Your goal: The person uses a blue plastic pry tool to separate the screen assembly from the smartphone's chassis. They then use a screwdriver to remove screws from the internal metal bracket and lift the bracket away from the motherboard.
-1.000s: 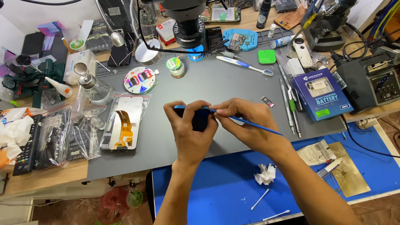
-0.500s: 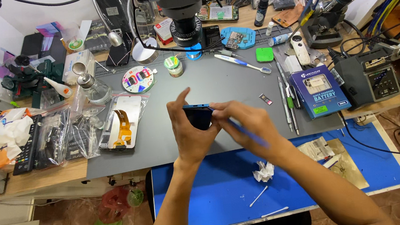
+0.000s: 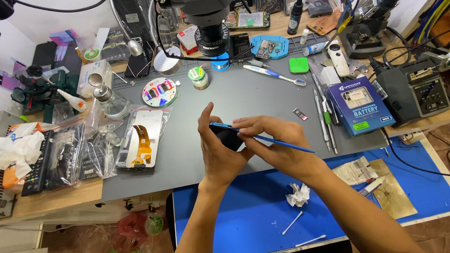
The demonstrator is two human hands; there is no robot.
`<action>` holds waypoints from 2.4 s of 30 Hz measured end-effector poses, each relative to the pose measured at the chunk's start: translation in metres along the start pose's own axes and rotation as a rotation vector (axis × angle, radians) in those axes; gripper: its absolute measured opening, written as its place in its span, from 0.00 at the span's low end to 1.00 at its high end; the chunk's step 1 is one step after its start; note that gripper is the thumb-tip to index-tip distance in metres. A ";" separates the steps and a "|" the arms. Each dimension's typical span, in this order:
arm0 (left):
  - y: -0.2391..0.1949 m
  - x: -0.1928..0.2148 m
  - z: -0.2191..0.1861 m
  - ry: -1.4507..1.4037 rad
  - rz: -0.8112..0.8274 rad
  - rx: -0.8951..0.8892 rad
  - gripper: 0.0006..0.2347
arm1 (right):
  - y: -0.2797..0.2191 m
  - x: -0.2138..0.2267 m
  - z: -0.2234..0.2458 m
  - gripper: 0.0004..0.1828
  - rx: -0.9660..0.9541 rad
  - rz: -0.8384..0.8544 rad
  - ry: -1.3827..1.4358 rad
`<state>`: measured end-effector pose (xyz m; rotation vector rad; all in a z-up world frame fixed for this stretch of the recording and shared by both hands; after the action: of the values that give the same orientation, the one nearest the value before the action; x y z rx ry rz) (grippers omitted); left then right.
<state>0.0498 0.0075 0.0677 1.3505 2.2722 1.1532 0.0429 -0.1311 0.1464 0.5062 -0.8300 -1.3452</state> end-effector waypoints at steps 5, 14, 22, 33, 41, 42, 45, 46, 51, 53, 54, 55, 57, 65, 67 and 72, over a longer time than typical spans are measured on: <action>-0.001 -0.003 0.008 -0.013 0.016 0.001 0.49 | 0.001 -0.009 -0.001 0.04 0.027 0.010 -0.021; -0.004 -0.007 0.010 -0.052 0.036 -0.027 0.43 | -0.012 -0.028 0.032 0.02 0.467 -0.005 -0.379; -0.002 -0.013 0.012 -0.013 0.036 -0.097 0.41 | -0.005 -0.011 0.002 0.03 0.155 -0.116 -0.125; 0.004 -0.021 -0.013 -0.001 0.051 -0.177 0.42 | -0.003 0.003 -0.013 0.03 0.006 -0.141 -0.083; -0.011 -0.027 -0.001 0.029 0.076 -0.139 0.42 | -0.017 0.013 -0.010 0.05 0.113 -0.179 -0.170; -0.013 -0.028 0.002 0.065 0.084 -0.123 0.42 | -0.019 0.015 -0.010 0.05 0.131 -0.202 -0.180; -0.006 -0.031 0.006 0.200 0.199 -0.217 0.41 | -0.020 0.023 -0.016 0.06 -0.016 -0.244 -0.200; -0.002 -0.026 0.012 0.200 0.203 -0.211 0.41 | -0.025 0.023 -0.024 0.06 -0.023 -0.241 -0.201; -0.006 -0.040 0.040 0.497 0.472 -0.334 0.34 | -0.057 0.016 -0.091 0.05 -0.347 -0.268 0.029; -0.020 -0.048 0.062 0.535 0.418 -0.338 0.28 | -0.069 0.010 -0.105 0.05 -0.388 -0.273 0.039; -0.026 -0.051 0.073 0.569 0.363 -0.343 0.22 | -0.076 0.007 -0.113 0.05 -0.428 -0.278 0.045; -0.028 -0.054 0.072 0.569 0.366 -0.343 0.22 | -0.081 0.006 -0.118 0.05 -0.430 -0.280 0.046; -0.033 -0.052 0.061 0.603 0.214 -0.391 0.16 | -0.095 0.006 -0.132 0.05 -0.503 -0.283 0.036; -0.035 -0.052 0.050 0.564 0.063 -0.365 0.13 | -0.097 0.010 -0.135 0.06 -0.553 -0.319 0.167; -0.032 -0.051 0.048 0.565 0.044 -0.359 0.13 | -0.093 0.006 -0.136 0.06 -0.552 -0.308 0.184; -0.030 -0.048 0.039 0.547 -0.001 -0.374 0.11 | -0.091 0.002 -0.141 0.06 -0.548 -0.300 0.209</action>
<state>0.0792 -0.0204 0.0121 0.9720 2.2052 2.0241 0.0926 -0.1693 -0.0089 0.3342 -0.1951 -1.6857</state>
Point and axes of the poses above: each hand's wrist, its own y-axis towards the middle knuckle, its own x-axis out of the back of the hand, z = x × y, the point moved 9 cm from there along y, towards the middle knuckle, and after that the axes turned 5 degrees about -z, right-handed, at the moved point
